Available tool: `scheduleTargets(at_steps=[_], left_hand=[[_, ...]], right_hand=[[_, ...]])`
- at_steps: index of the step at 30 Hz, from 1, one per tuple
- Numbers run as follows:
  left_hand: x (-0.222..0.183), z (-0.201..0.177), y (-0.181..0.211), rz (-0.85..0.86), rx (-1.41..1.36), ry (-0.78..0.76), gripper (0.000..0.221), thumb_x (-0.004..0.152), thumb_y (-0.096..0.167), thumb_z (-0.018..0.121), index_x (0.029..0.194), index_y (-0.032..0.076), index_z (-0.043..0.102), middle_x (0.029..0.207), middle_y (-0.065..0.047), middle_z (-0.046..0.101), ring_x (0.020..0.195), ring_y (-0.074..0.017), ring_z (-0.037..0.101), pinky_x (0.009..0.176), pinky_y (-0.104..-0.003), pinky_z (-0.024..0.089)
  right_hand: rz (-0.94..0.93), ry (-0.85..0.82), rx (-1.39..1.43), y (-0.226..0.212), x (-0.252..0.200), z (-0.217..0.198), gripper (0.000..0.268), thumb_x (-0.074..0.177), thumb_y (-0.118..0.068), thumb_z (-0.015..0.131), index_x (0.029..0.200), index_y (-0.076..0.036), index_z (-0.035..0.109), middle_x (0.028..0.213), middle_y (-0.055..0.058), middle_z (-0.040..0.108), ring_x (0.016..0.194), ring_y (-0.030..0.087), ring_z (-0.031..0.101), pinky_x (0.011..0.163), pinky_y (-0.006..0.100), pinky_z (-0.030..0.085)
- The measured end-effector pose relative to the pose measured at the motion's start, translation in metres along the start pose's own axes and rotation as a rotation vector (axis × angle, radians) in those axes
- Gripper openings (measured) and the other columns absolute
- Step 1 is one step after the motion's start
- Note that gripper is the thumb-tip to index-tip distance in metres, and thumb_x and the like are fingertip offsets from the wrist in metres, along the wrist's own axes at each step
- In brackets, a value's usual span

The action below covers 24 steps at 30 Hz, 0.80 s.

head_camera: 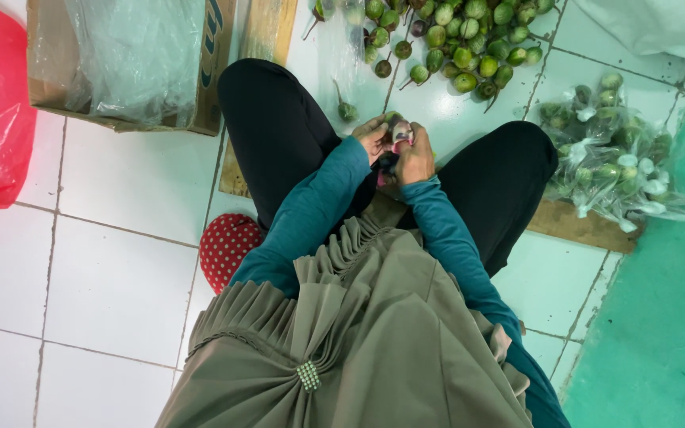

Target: Bagging small green fruits into plastic bags while sitting on the floor

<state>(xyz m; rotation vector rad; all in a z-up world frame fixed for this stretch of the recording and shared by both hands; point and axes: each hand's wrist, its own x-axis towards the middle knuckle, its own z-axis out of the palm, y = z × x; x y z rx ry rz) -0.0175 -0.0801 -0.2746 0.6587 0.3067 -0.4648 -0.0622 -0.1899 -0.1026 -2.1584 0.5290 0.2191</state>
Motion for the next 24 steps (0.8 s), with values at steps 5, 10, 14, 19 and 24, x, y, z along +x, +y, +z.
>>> scheduleTargets(at_steps=[5,10,14,19,24], left_hand=[[-0.026,0.03,0.023,-0.186,0.007,-0.029,0.054,0.093,0.015,0.08,0.142,0.005,0.056,0.102,-0.021,0.07,0.092,-0.0362,0.074,0.073,-0.04,0.07],[-0.018,0.021,0.019,-0.162,0.043,-0.07,0.052,0.092,0.015,0.085,0.137,0.004,0.061,0.099,-0.019,0.07,0.089,-0.0341,0.073,0.07,-0.037,0.068],[-0.011,0.008,0.013,-0.143,0.056,-0.021,0.048,0.089,0.027,0.088,0.129,0.008,0.07,0.102,-0.02,0.074,0.093,-0.0344,0.075,0.082,-0.039,0.068],[-0.01,0.009,0.025,-0.151,-0.053,0.049,0.048,0.093,0.032,0.084,0.13,0.006,0.068,0.105,-0.015,0.069,0.094,-0.0328,0.07,0.087,-0.042,0.064],[-0.034,0.041,0.045,-0.249,-0.027,0.014,0.038,0.088,0.028,0.087,0.118,0.011,0.073,0.086,-0.013,0.068,0.073,-0.0323,0.07,0.074,-0.038,0.067]], right_hand=[[-0.54,0.203,0.053,0.026,0.008,-0.005,0.016,0.1,-0.001,0.05,0.088,0.0,0.061,0.109,0.021,0.064,0.097,0.048,0.065,0.078,0.048,0.051],[-0.71,0.139,0.326,0.074,0.039,0.009,0.025,0.1,0.009,0.057,0.077,0.0,0.056,0.09,0.015,0.049,0.08,0.04,0.053,0.078,0.03,0.038],[-0.754,0.213,0.18,0.018,0.003,-0.003,0.025,0.1,0.006,0.059,0.077,-0.001,0.065,0.102,0.017,0.056,0.09,0.044,0.06,0.084,0.041,0.048],[-0.386,0.156,0.082,-0.014,-0.013,0.002,0.017,0.094,-0.015,0.063,0.111,-0.012,0.066,0.12,0.016,0.064,0.106,0.042,0.066,0.091,0.049,0.05],[-0.08,0.164,0.203,0.009,0.013,0.0,0.044,0.096,-0.027,0.056,0.141,-0.026,0.053,0.112,0.022,0.07,0.11,0.043,0.069,0.094,0.049,0.053]])
